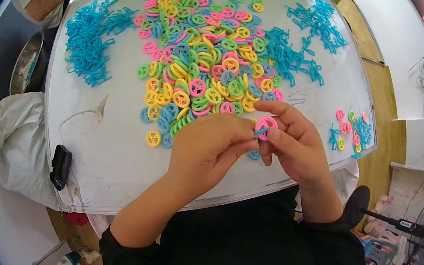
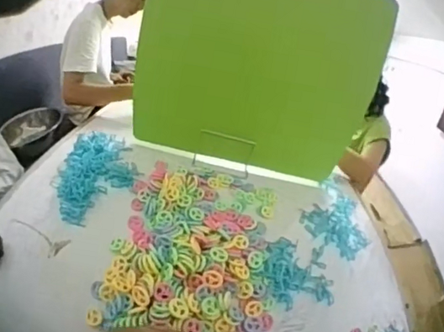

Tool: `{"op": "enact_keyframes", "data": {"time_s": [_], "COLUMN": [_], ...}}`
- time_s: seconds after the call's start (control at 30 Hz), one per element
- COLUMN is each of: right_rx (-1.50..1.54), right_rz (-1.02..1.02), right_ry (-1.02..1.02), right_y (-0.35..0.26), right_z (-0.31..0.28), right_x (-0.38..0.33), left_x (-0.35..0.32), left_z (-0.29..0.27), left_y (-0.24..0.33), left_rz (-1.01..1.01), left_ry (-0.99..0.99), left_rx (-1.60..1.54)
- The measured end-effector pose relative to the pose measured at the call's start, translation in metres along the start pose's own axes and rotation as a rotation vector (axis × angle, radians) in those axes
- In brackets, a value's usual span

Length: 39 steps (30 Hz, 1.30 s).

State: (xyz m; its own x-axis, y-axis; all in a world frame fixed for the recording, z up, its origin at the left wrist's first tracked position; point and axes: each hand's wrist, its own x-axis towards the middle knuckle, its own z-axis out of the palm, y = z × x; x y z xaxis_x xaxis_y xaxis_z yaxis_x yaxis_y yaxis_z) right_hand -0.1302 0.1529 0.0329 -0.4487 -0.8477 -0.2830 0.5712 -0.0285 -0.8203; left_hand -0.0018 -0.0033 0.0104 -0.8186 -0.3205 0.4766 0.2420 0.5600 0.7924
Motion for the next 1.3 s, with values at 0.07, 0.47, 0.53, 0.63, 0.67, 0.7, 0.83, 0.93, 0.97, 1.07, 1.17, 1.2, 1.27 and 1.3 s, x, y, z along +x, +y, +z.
{"op": "enact_keyframes", "data": {"time_s": [0.07, 0.47, 0.53, 0.63, 0.67, 0.7, 0.83, 0.93, 0.97, 1.07, 1.17, 1.2, 1.27, 1.3], "right_rx": [-0.134, -1.634, -1.615, -1.898, -1.960, -1.957, -0.908, -1.298, -1.432, -1.529, -1.745, -1.807, -1.872, -1.872], "right_rz": [-0.112, 0.566, 0.636, 0.528, 0.554, 0.547, 0.415, -0.217, -0.424, -0.561, -0.453, -0.452, -0.457, -0.380], "right_ry": [0.046, 0.397, 0.512, 0.599, 0.522, 0.523, 0.168, 0.381, 0.512, 0.571, 0.591, 0.619, 0.637, 0.654], "right_y": [0.002, -0.005, 0.048, 0.095, 0.082, 0.056, -0.045, -0.061, -0.061, -0.063, -0.055, -0.054, -0.056, -0.058], "right_z": [-0.004, -0.213, -0.272, -0.295, -0.266, -0.235, -0.135, -0.138, -0.134, -0.142, -0.163, -0.166, -0.166, -0.162], "right_x": [-0.009, -0.194, -0.218, -0.234, -0.223, -0.206, -0.162, -0.109, -0.071, 0.011, 0.044, 0.050, 0.054, 0.049], "left_x": [0.001, 0.003, 0.003, 0.005, 0.004, 0.004, 0.001, 0.006, 0.006, 0.004, 0.004, 0.005, 0.006, 0.006], "left_z": [0.001, -0.017, -0.017, -0.017, -0.015, -0.014, -0.014, -0.012, -0.012, -0.016, -0.019, -0.020, -0.020, -0.020], "left_y": [0.000, 0.005, 0.003, 0.005, 0.001, -0.001, 0.002, 0.002, 0.001, -0.001, 0.000, 0.002, 0.002, 0.001], "left_rz": [0.057, -0.163, -0.117, -0.107, -0.100, -0.120, -0.163, -0.098, -0.094, -0.109, -0.116, -0.121, -0.129, -0.088], "left_ry": [-0.113, 0.268, 0.253, 0.188, 0.188, 0.198, 0.224, 0.223, 0.228, 0.249, 0.271, 0.258, 0.254, 0.244], "left_rx": [0.014, -0.303, -0.250, -0.175, -0.168, -0.173, -0.186, -0.185, -0.176, -0.133, -0.143, -0.125, -0.103, -0.092]}}
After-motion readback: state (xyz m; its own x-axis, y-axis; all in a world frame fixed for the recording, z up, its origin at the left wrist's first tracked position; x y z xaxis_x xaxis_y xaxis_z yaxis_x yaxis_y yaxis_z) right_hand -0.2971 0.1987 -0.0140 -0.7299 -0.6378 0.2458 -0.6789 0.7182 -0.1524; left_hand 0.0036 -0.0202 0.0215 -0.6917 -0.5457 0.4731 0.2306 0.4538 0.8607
